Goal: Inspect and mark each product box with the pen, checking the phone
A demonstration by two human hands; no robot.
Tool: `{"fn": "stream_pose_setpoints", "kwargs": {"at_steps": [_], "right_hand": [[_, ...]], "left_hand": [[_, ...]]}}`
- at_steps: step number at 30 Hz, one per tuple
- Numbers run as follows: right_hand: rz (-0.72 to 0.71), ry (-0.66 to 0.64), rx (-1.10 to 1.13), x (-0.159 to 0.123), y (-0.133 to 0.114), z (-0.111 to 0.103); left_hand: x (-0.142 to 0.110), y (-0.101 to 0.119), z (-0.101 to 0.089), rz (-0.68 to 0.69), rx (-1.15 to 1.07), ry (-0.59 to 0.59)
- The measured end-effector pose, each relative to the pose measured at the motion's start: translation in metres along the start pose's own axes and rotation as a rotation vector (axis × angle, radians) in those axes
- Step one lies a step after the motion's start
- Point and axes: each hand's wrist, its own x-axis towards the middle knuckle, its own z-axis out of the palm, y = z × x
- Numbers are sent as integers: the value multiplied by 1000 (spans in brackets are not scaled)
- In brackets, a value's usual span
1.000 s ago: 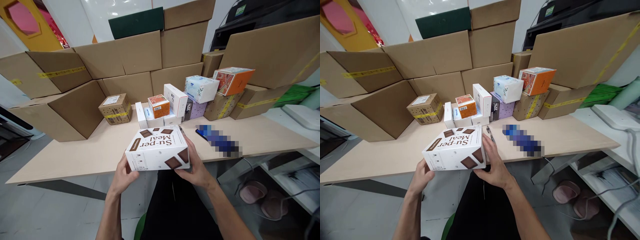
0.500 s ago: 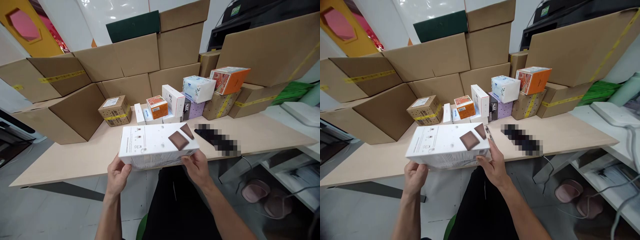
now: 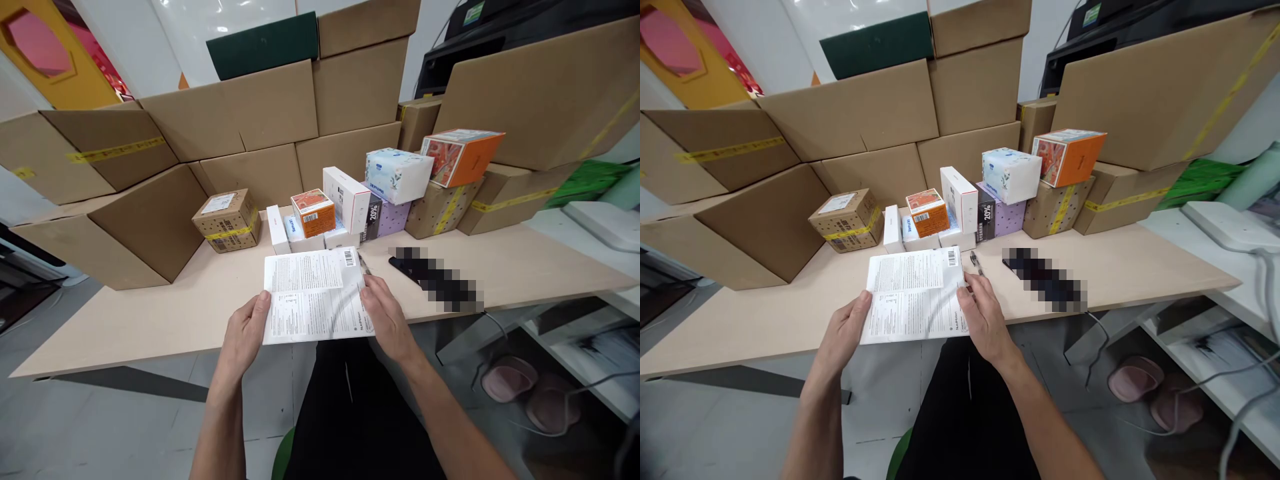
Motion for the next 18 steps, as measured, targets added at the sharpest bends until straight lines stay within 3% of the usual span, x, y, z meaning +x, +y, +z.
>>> {"fn": "stream_pose_setpoints", "kwargs": {"at_steps": [5, 9, 12, 15, 17, 18], "right_hand": [[27, 63, -86, 9, -5, 1], [45, -18, -133, 19, -8, -3], [40, 10, -117, 26, 0, -12], [2, 186, -350, 34, 11, -24], [27, 182, -647, 39, 14, -30], [69, 131, -792, 42, 14, -32]], "left_hand": [[10, -5, 1, -18, -12, -10], [14, -10, 3, -36, -77, -33], [13, -16, 8, 31, -76, 38], [8, -20, 16, 298, -62, 380], [-1, -18, 23, 641, 25, 611], [-6, -15, 28, 821, 98, 665]]}}
